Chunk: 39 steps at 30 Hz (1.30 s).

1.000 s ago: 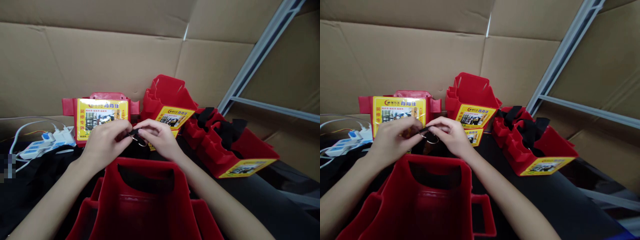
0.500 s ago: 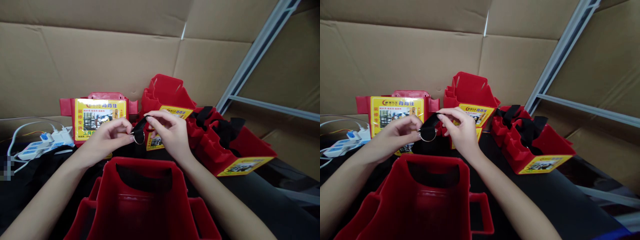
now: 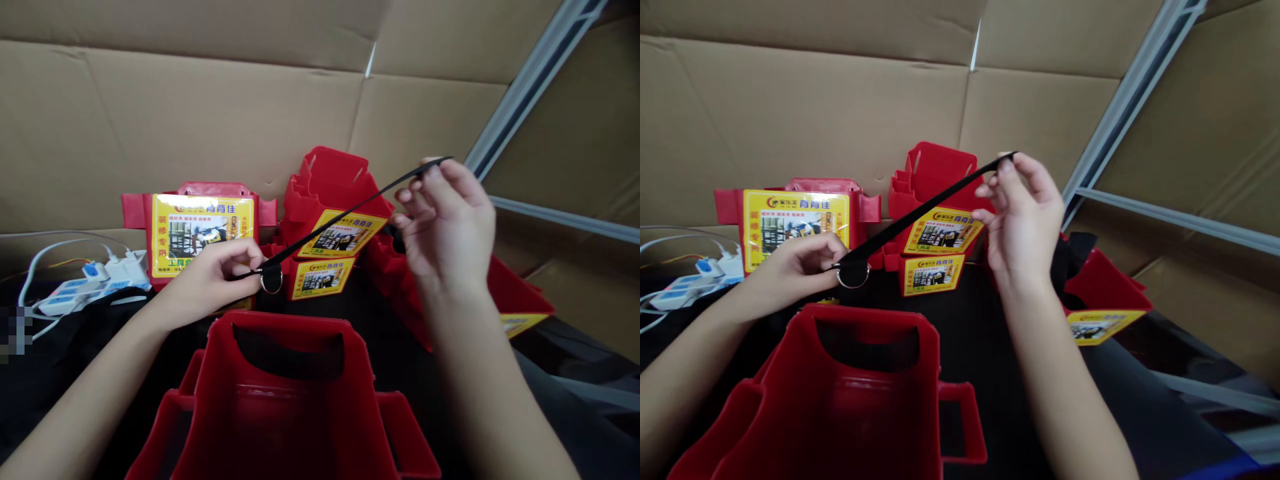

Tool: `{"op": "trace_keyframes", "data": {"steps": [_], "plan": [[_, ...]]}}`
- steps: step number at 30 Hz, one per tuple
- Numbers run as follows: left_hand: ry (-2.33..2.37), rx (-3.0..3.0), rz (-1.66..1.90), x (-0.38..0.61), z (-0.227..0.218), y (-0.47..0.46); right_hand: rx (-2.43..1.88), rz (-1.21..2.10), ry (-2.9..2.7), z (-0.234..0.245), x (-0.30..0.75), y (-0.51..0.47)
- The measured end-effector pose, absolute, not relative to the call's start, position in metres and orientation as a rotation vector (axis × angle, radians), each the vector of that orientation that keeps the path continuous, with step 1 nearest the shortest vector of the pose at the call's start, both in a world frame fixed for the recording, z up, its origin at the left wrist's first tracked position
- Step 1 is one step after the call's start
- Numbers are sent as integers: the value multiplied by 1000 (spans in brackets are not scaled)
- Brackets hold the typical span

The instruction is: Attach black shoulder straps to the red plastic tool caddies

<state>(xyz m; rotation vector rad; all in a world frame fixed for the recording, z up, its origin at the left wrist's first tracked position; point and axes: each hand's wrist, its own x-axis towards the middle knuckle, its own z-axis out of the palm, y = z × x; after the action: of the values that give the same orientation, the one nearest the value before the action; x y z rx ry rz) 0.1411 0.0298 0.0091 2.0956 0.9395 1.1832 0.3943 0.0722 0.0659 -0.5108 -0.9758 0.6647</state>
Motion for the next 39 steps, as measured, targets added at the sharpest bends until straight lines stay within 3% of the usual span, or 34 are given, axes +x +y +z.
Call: {"op": "trace_keyframes", "data": {"steps": [7, 17, 24, 39], "plan": [[1106, 2124, 1327, 137, 12, 29, -390, 568, -952, 72, 405, 72], [1134, 2064, 1531, 149, 15, 23, -437, 985, -1679, 41, 354, 49], [1233, 2090, 1468, 156, 9, 28, -565, 609, -2016, 22, 333, 45], [1123, 2009, 1493, 161, 7, 28, -480, 617, -2066, 16, 336, 59]]}}
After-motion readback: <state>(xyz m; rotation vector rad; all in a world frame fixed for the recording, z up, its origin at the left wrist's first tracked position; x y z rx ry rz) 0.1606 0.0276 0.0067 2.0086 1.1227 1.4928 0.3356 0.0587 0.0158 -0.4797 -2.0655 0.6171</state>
